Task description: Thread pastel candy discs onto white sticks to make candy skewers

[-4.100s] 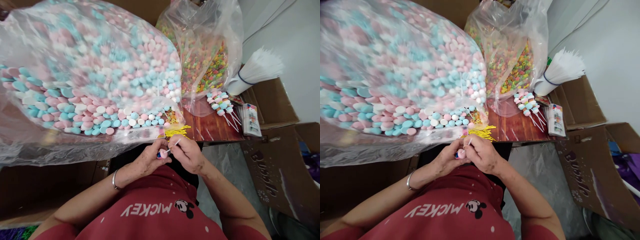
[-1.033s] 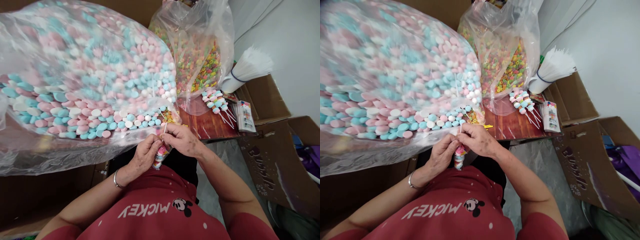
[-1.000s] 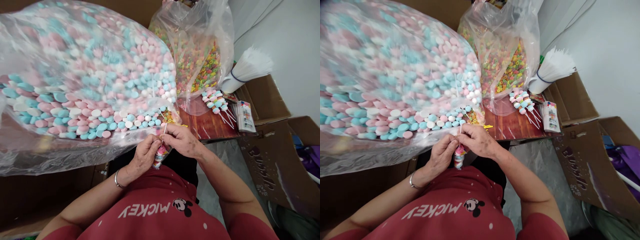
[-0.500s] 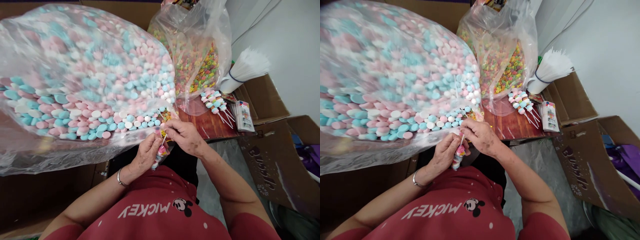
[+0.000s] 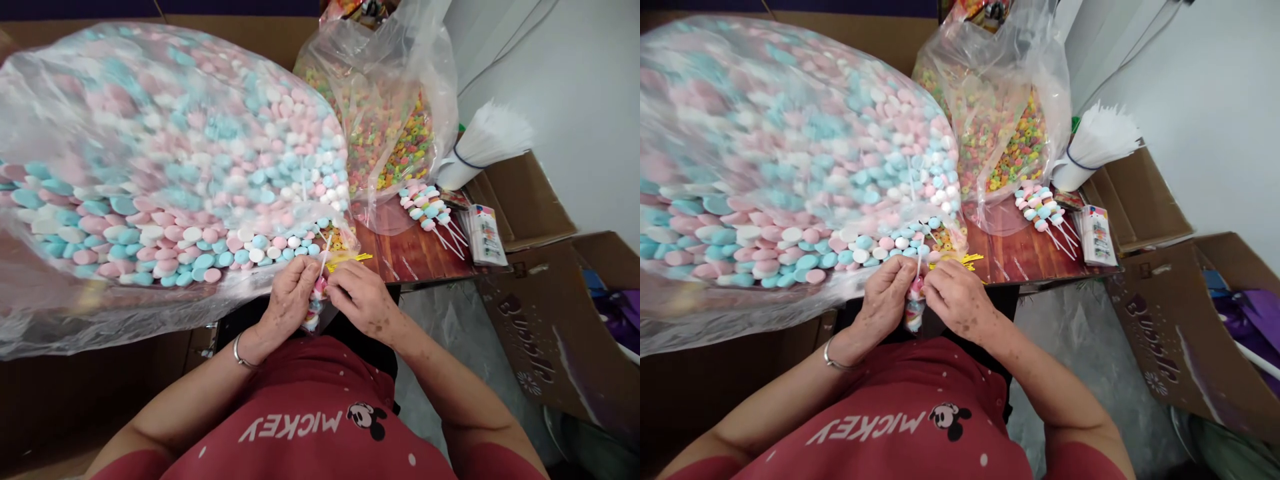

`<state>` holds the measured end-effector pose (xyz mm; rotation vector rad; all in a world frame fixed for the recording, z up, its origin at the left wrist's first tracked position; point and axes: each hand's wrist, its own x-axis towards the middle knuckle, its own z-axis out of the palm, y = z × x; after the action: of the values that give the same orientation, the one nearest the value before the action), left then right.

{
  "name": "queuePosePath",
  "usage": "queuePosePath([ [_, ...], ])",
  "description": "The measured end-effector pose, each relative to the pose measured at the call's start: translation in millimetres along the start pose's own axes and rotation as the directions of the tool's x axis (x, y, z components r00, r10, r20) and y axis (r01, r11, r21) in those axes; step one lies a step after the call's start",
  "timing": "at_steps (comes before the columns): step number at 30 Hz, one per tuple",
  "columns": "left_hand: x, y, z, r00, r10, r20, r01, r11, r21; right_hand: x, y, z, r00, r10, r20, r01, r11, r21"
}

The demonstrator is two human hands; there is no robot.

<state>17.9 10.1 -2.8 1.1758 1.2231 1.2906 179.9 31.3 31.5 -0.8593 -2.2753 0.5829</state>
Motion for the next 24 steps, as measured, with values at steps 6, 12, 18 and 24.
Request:
queuePosePath([
  [6,10.8,9.6,-6.8,0.997,0.072,0.013,-0.069,0.987,-0.145,2.6,4.1,2.7,0.998,-0.064,0.011,0.064,0.998,0.024],
  [12,23.2,36.9,-14.2,0.971,0.177,0.163,-0.182,0.983,0.020,5.6,4.6,5.8,0.995,-0.095,0.010,0.095,0.994,0.050],
  [18,21.5,35.1,-15.5,0.960,0.230,0.158,-0.240,0.970,0.048,6.8,5.8,6.0,0.997,-0.076,0.028,0.075,0.997,0.036],
  [24,20.5,40.3,-18.2,0.937,0.294,0.189,-0.308,0.950,0.047,9.8,-0.9,4.2,0.993,-0.086,-0.084,0.088,0.996,0.009],
])
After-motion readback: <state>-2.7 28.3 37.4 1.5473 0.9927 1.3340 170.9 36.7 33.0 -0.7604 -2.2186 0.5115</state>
